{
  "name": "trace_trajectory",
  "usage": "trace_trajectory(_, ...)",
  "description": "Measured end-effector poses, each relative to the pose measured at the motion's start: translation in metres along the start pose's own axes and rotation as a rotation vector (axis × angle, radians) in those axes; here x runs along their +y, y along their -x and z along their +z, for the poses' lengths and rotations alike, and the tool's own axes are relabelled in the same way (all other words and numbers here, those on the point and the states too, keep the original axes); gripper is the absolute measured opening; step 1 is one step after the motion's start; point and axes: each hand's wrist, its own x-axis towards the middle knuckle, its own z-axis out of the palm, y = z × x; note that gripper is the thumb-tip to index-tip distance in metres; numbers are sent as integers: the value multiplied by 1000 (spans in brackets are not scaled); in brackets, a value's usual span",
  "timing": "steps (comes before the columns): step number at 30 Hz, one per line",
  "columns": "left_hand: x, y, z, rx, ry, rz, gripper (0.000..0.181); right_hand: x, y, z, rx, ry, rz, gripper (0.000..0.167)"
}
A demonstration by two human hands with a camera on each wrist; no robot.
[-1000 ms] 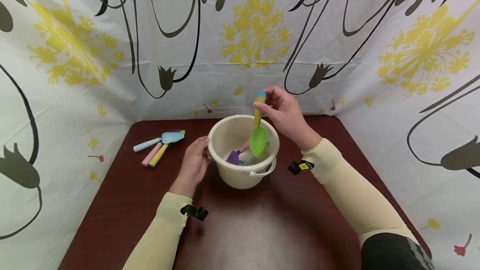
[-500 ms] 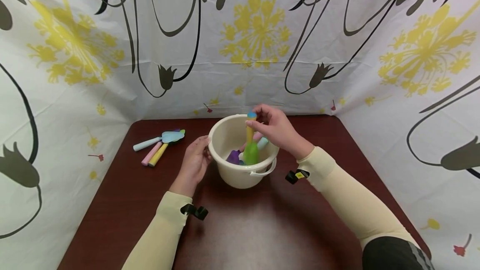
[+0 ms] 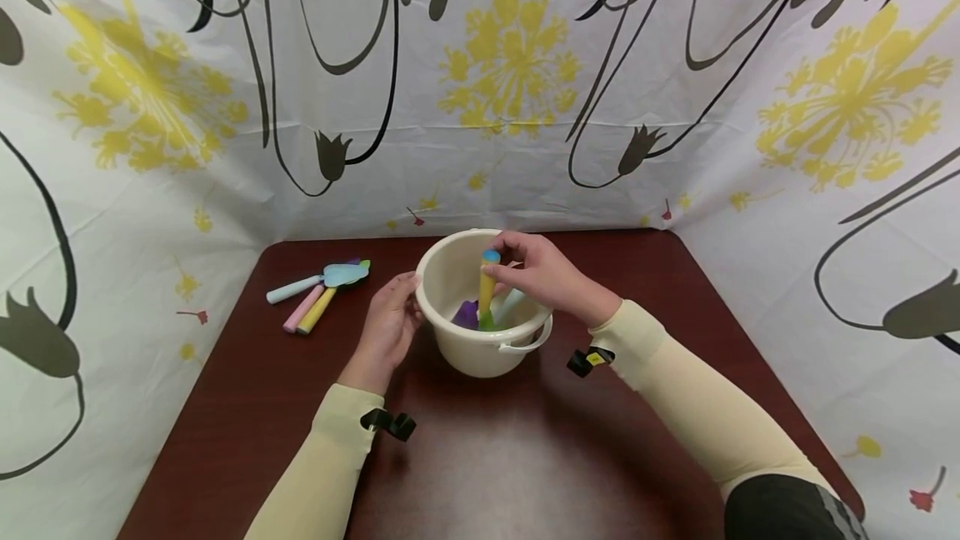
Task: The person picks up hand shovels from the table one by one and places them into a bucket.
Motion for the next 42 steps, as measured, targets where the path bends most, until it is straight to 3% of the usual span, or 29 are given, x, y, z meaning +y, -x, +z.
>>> trace_trajectory(10,0,0,-1,-5,12,1,20,0,0,6,-45,114,-21,13)
trace_trajectory(25,0,2,-1,-7,2,16,23,3,-3,7,-238,198,-87,16)
trace_trajectory(42,-2,1,1,-7,23,29,19,-3,-7,21,-281,389,-138,20)
